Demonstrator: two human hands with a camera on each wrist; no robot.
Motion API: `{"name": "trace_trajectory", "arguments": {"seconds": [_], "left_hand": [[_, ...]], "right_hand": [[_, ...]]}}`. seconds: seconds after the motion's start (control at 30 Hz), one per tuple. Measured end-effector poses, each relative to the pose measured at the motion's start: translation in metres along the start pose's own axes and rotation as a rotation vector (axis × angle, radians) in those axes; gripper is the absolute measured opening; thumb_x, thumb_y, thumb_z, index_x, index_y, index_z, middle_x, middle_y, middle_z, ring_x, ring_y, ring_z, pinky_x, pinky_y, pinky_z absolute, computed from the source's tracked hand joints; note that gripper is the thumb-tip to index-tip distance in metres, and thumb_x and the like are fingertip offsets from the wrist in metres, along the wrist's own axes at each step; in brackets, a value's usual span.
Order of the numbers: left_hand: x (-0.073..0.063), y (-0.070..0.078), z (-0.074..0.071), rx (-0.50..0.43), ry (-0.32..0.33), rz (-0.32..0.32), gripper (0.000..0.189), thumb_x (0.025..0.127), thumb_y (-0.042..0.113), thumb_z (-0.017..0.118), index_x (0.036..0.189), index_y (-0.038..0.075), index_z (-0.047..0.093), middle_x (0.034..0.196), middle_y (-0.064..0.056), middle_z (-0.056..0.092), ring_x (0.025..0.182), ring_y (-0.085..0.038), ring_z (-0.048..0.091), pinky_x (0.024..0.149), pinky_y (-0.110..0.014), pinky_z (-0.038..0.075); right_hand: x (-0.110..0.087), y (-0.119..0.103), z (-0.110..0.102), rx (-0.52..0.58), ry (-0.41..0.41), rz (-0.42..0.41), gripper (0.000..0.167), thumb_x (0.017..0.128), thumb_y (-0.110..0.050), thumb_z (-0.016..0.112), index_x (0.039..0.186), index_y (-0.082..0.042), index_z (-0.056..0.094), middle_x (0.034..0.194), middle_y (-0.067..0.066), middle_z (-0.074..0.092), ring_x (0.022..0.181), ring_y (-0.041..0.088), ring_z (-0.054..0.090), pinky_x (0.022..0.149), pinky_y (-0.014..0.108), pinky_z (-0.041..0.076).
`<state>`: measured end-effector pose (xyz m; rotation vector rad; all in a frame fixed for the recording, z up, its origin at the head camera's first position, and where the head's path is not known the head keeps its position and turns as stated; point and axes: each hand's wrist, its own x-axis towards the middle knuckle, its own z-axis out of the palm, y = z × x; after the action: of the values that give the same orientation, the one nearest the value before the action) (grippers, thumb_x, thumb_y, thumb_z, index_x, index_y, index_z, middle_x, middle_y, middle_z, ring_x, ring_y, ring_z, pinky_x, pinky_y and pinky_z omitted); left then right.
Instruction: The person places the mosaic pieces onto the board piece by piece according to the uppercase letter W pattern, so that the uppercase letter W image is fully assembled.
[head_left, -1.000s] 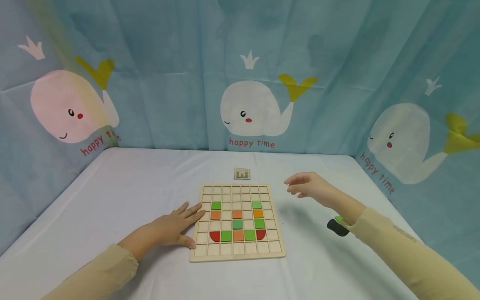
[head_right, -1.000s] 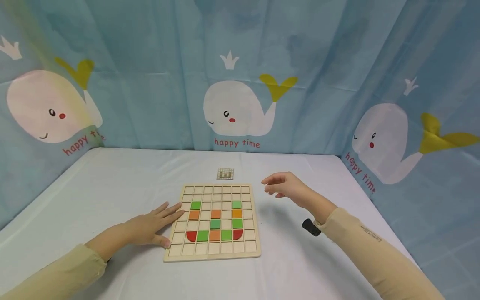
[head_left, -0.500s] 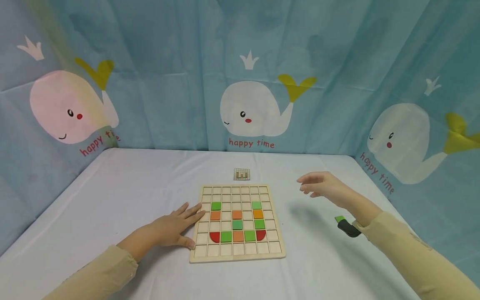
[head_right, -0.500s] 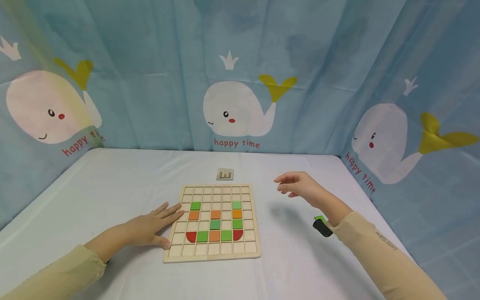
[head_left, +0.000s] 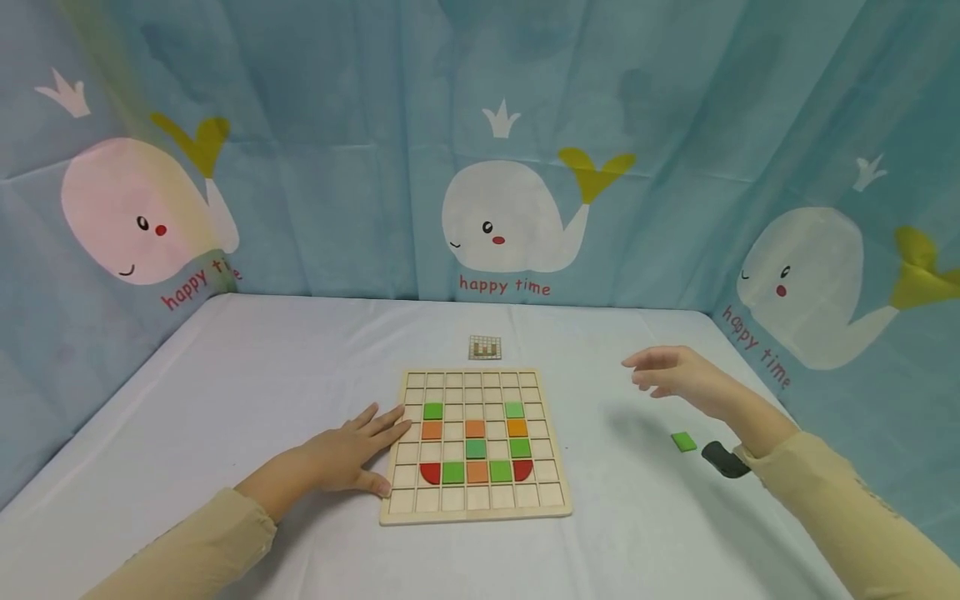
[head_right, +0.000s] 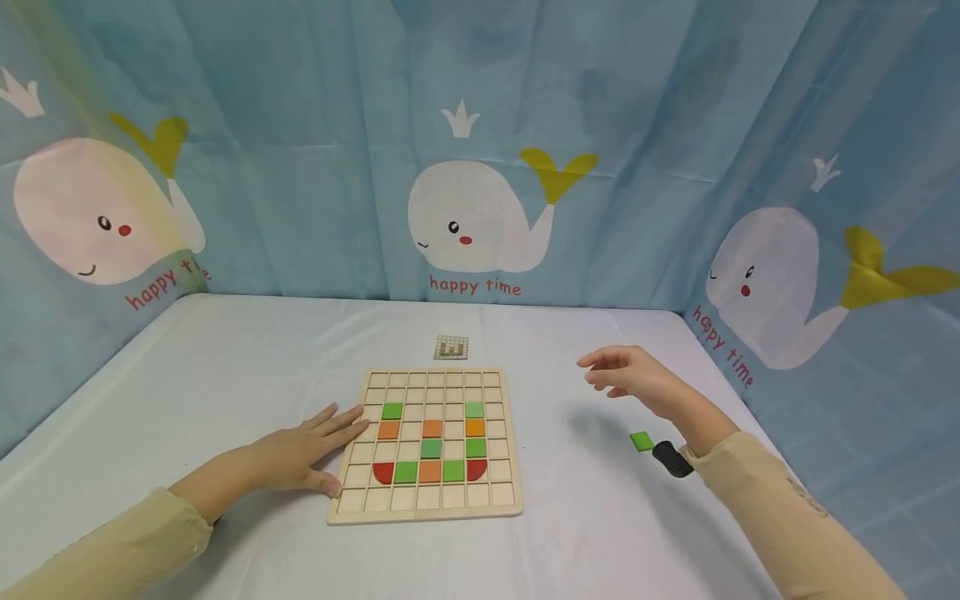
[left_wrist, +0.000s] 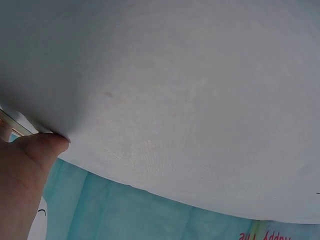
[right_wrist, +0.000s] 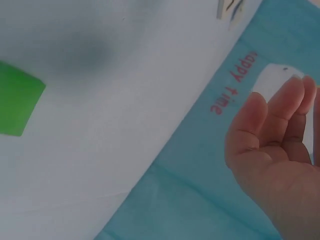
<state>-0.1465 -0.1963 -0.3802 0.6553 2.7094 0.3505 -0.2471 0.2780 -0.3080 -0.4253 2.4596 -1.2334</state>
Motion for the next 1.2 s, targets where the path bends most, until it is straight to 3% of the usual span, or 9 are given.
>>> {"name": "trace_trajectory", "arguments": {"seconds": [0.23,0.4,0.53,0.8,0.97,1.2], "left_hand": [[0.000,0.001,0.000,0.000,0.002,0.020,0.096,0.079,0.059,0.066,0.153,0.010,0.030,0.161,-0.011,0.017,0.142,-0.049,0.013,0.094,-0.073,0.033],[-0.001,0.001,0.000,-0.003,0.009,0.020,0.096,0.078,0.058,0.067,0.153,0.011,0.030,0.160,-0.010,0.018,0.142,-0.049,0.013,0.093,-0.073,0.033],[0.000,0.000,0.000,-0.005,0.013,0.018,0.096,0.078,0.059,0.067,0.153,0.011,0.031,0.160,-0.010,0.018,0.142,-0.048,0.013,0.094,-0.073,0.033],[-0.001,0.001,0.000,-0.016,0.010,0.007,0.096,0.078,0.060,0.066,0.153,0.010,0.031,0.161,-0.010,0.018,0.143,-0.047,0.013,0.096,-0.072,0.032],[-0.002,0.002,-0.001,-0.016,0.008,0.011,0.096,0.078,0.059,0.067,0.153,0.010,0.031,0.160,-0.010,0.018,0.143,-0.048,0.013,0.096,-0.072,0.032],[-0.002,0.001,-0.001,-0.002,0.020,0.029,0.096,0.078,0.059,0.067,0.152,0.009,0.031,0.160,-0.012,0.019,0.142,-0.049,0.014,0.095,-0.072,0.032]], "right_hand": [[-0.007,0.012,-0.010,-0.005,-0.050,0.013,0.049,0.096,-0.023,0.063,0.133,0.007,0.051,0.135,0.027,0.050,0.117,0.035,0.053,0.096,0.049,0.046],[-0.012,0.021,-0.015,-0.024,-0.090,0.032,0.053,0.096,-0.025,0.063,0.136,0.007,0.049,0.134,0.026,0.050,0.117,0.028,0.052,0.096,0.049,0.045],[-0.017,0.030,-0.018,-0.039,-0.123,0.032,0.053,0.095,-0.022,0.063,0.136,0.007,0.047,0.133,0.026,0.050,0.119,0.032,0.051,0.096,0.049,0.045],[-0.023,0.051,-0.029,-0.088,-0.187,0.001,0.049,0.094,-0.015,0.063,0.134,0.008,0.048,0.126,0.025,0.051,0.110,0.027,0.052,0.089,0.040,0.046],[-0.024,0.062,-0.033,-0.102,-0.241,0.025,0.048,0.093,-0.014,0.064,0.133,0.009,0.049,0.125,0.022,0.052,0.107,0.022,0.051,0.087,0.037,0.047],[-0.024,0.079,-0.040,-0.080,-0.312,0.060,0.048,0.089,-0.012,0.068,0.130,0.009,0.051,0.111,0.013,0.053,0.093,0.016,0.050,0.078,0.031,0.048]]}}
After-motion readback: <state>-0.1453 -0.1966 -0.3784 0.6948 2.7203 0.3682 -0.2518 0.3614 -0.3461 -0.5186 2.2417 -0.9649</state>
